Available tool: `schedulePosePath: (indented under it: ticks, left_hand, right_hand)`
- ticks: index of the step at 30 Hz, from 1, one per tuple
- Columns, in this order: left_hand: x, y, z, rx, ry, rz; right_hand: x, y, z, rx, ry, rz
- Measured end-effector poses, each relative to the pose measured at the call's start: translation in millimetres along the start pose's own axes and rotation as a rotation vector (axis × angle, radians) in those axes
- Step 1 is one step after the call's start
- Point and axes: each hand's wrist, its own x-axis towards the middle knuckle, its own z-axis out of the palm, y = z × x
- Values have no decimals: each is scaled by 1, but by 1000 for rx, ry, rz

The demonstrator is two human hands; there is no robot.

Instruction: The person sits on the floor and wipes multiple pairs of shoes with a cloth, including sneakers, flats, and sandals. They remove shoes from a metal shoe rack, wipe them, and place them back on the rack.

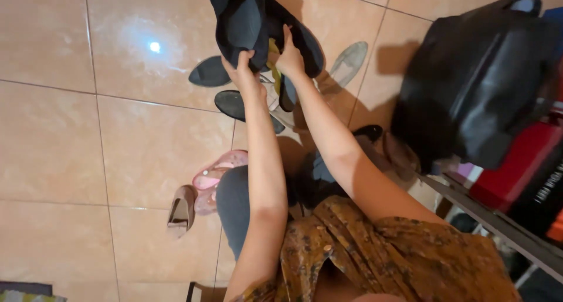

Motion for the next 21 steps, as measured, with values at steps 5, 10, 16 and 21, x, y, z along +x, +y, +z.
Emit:
schedulePosePath:
  ticks: [5,10,16,21]
  left_hand:
    - [44,-21,-20,-165,-85,-37]
    - [34,5,-14,-193,-79,14]
    - [15,38,-8,-16,80,160]
    - [-65,127,19,454,169,529]
  right_hand:
    - [24,20,29,-113,-106,-29]
    - [14,19,23,-118,14,-141]
    - [-37,-43,-76,-120,386,-278]
    - [-108,-126,-194,38,539,-684]
